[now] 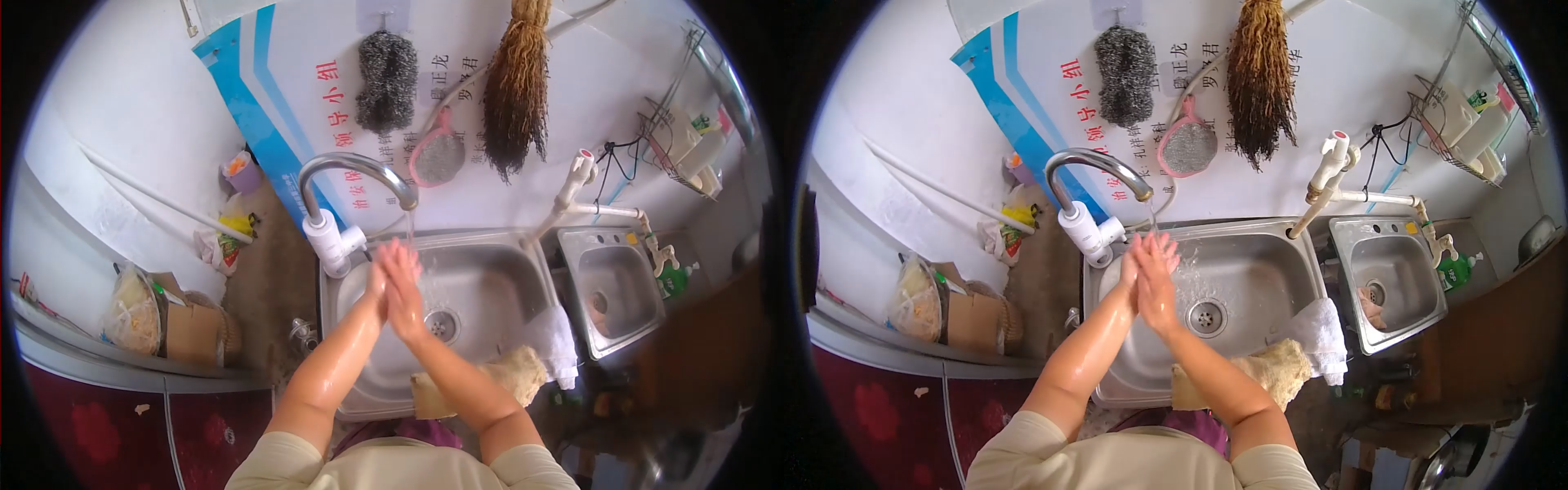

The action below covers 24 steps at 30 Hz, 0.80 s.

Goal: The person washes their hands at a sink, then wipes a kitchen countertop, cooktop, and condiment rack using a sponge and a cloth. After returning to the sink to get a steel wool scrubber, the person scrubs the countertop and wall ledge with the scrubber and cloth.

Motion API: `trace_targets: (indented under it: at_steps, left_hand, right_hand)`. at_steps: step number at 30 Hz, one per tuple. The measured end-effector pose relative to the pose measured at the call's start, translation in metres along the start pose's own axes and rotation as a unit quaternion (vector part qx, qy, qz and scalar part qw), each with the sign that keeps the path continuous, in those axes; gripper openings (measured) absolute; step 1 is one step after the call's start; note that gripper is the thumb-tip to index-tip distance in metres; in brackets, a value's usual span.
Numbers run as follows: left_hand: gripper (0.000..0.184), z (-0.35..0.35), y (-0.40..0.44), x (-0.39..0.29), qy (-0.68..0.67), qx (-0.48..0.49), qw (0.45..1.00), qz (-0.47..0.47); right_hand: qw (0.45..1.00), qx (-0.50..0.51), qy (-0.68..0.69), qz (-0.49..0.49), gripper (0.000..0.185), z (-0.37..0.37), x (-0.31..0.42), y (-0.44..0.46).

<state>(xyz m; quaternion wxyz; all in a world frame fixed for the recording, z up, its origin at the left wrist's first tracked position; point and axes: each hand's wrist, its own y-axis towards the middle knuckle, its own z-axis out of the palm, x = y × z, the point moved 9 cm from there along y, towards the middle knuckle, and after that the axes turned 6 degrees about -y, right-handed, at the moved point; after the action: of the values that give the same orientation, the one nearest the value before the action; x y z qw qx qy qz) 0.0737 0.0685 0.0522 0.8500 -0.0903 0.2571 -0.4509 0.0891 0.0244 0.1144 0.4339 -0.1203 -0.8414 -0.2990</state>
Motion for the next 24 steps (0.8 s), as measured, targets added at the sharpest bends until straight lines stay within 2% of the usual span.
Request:
trace_targets:
  at_steps: [2, 3, 6, 7, 10, 11, 12, 14, 15, 17, 18, 21, 24]
  left_hand:
    - [0.054, -0.004, -0.003, 0.005, 0.017, -0.012, 1.000, 0.021]
    - [0.056, 0.008, -0.014, 0.019, 0.028, 0.046, 0.999, 0.007]
    - [0.053, 0.026, -0.019, 0.024, 0.008, 0.157, 0.987, -0.021]
    - [0.052, 0.015, -0.012, 0.012, -0.018, 0.052, 0.998, 0.012]
    - [0.069, 0.011, -0.011, -0.005, -0.065, -0.027, 0.997, 0.029]
    - [0.066, -0.023, 0.021, 0.012, -0.061, 0.061, 0.996, 0.033]
    - [0.062, -0.057, 0.050, 0.029, -0.057, 0.149, 0.987, 0.036]
    - [0.051, -0.007, 0.004, 0.025, 0.026, 0.095, 0.990, -0.105]
    - [0.051, -0.001, -0.002, 0.022, 0.000, 0.086, 0.993, -0.077]
    - [0.047, 0.003, -0.005, 0.020, -0.007, 0.102, 0.993, -0.067]
    - [0.045, 0.005, -0.005, 0.020, -0.011, 0.110, 0.992, -0.063]
    - [0.040, 0.008, -0.008, 0.018, -0.021, 0.133, 0.990, -0.050]
    - [0.035, -0.012, -0.003, 0.020, -0.005, 0.023, 0.999, -0.042]
  right_hand:
    - [0.999, -0.013, 0.006, 0.045, 0.041, 0.001, -0.011, -0.001]
    - [0.994, 0.000, 0.039, 0.106, 0.040, -0.013, -0.028, 0.014]
    - [0.995, -0.001, -0.034, 0.090, 0.042, -0.027, -0.028, 0.027]
    - [0.995, -0.001, 0.006, 0.103, 0.030, -0.024, -0.010, 0.015]
    - [0.988, -0.090, 0.113, -0.047, 0.029, -0.025, 0.024, -0.004]
    - [0.989, -0.102, 0.090, -0.053, 0.029, -0.023, 0.016, -0.002]
    - [0.991, -0.096, 0.088, -0.008, 0.028, -0.019, 0.003, 0.000]
    - [0.990, -0.083, 0.085, 0.079, 0.032, -0.014, -0.019, 0.005]
    - [0.984, -0.060, 0.089, 0.144, 0.025, -0.022, -0.011, 0.012]
    - [0.986, -0.036, 0.067, 0.149, 0.023, -0.017, -0.014, 0.015]
    - [0.986, -0.025, 0.056, 0.153, 0.023, -0.015, -0.016, 0.017]
    - [0.961, -0.030, 0.123, 0.246, 0.030, -0.011, -0.033, 0.016]
    - [0.890, -0.047, 0.300, 0.341, 0.040, 0.010, -0.063, 0.007]
